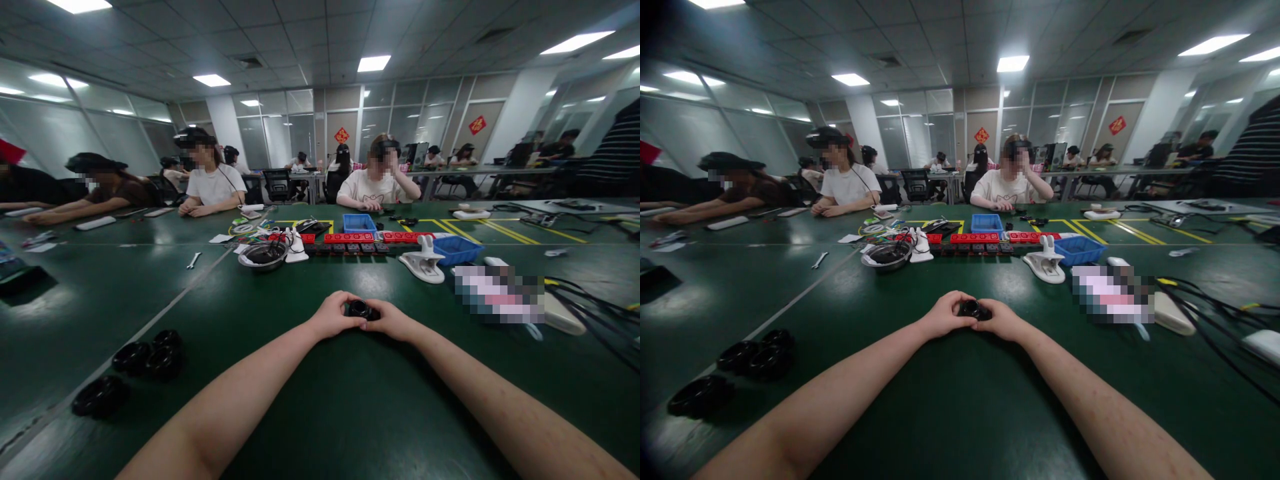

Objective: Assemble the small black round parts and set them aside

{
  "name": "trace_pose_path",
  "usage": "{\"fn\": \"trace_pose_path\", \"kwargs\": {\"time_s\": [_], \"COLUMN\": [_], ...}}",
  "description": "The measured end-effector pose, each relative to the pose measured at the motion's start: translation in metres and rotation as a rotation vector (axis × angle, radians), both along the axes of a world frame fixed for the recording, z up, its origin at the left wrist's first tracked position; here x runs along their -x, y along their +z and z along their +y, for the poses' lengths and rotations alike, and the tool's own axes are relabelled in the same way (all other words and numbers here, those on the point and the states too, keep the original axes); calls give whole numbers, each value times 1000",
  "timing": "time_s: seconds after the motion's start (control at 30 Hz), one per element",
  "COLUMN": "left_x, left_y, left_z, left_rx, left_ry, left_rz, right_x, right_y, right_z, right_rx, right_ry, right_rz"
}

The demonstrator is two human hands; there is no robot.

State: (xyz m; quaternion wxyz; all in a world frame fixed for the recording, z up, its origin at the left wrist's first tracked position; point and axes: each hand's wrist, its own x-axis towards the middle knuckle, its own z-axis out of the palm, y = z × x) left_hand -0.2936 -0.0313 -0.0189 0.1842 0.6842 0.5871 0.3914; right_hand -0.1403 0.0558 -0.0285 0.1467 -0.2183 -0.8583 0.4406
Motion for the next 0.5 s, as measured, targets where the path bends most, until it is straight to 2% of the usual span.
{"fn": "trace_pose_path", "kwargs": {"time_s": [0.17,0.4,0.5], "left_x": [-3,-14,-19], "left_y": [-1,-4,-4], "left_z": [-1,0,0], "left_rx": [-24,-11,-3], "left_ry": [63,275,365], "left_rz": [-13,-24,-9], "right_x": [4,18,21], "right_y": [-3,-5,-4], "right_z": [-3,-26,-33], "right_rx": [-94,-435,-537], "right_ry": [-138,-495,-547], "right_rz": [-39,-212,-286]}}
